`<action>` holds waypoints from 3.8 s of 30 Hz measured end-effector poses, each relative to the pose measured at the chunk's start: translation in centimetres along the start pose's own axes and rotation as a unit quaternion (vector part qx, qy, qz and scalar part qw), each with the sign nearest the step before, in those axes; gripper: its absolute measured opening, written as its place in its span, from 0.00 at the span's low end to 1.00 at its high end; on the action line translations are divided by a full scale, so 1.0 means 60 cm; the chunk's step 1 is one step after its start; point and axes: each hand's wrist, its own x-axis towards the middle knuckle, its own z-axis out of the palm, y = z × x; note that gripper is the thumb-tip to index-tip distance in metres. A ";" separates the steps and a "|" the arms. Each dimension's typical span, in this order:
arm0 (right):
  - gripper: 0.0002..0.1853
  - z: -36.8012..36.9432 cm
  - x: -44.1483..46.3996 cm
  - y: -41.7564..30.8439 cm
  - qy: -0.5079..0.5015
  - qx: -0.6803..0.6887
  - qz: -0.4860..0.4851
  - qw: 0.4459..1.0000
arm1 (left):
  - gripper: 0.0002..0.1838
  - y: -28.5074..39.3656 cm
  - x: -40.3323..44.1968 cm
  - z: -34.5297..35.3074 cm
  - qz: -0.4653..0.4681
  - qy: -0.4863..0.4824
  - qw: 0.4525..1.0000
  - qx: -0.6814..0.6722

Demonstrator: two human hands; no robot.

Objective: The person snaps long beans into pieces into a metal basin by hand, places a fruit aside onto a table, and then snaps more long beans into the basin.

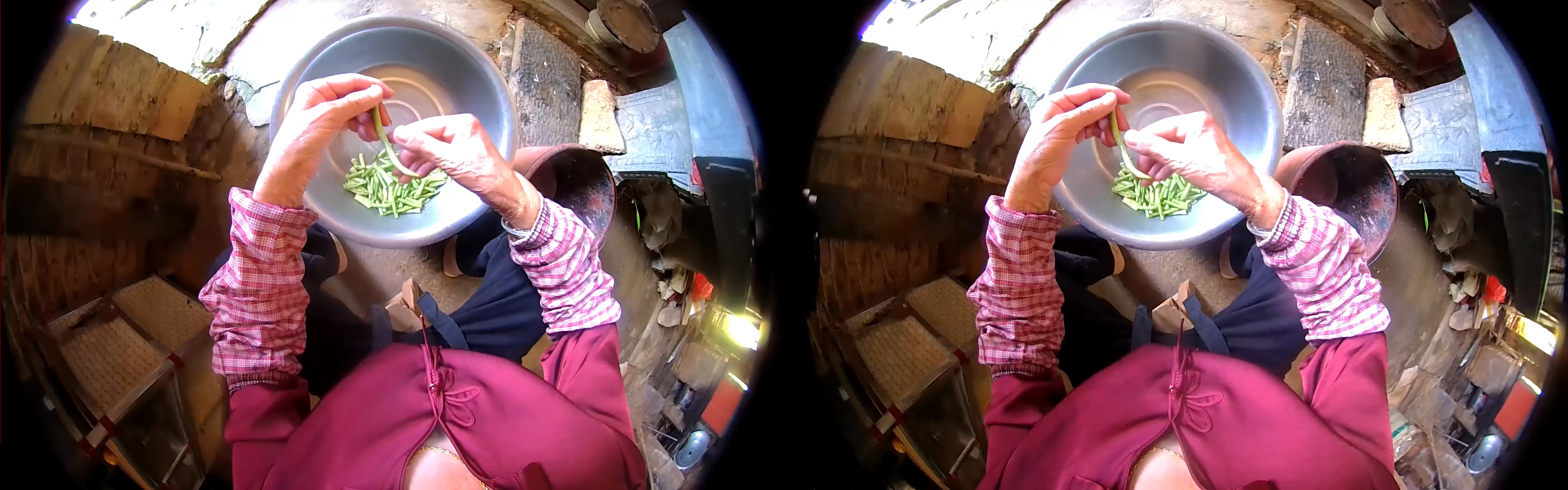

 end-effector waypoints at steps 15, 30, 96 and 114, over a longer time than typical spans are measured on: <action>0.17 -0.040 0.012 -0.005 0.129 0.072 -0.151 0.978 | 0.08 -0.014 0.000 -0.032 -0.014 0.121 0.987 -0.104; 0.18 -0.024 0.028 0.021 0.141 0.106 -0.123 0.977 | 0.15 -0.054 -0.008 0.029 0.031 -0.082 0.961 0.261; 0.13 -0.075 0.029 0.045 0.237 -0.429 -0.257 0.833 | 0.08 0.013 -0.054 -0.232 -0.055 0.307 0.616 0.723; 0.14 -0.119 0.029 0.027 0.297 -0.467 -0.255 0.793 | 0.16 -0.331 0.084 -0.042 0.100 0.061 0.716 0.688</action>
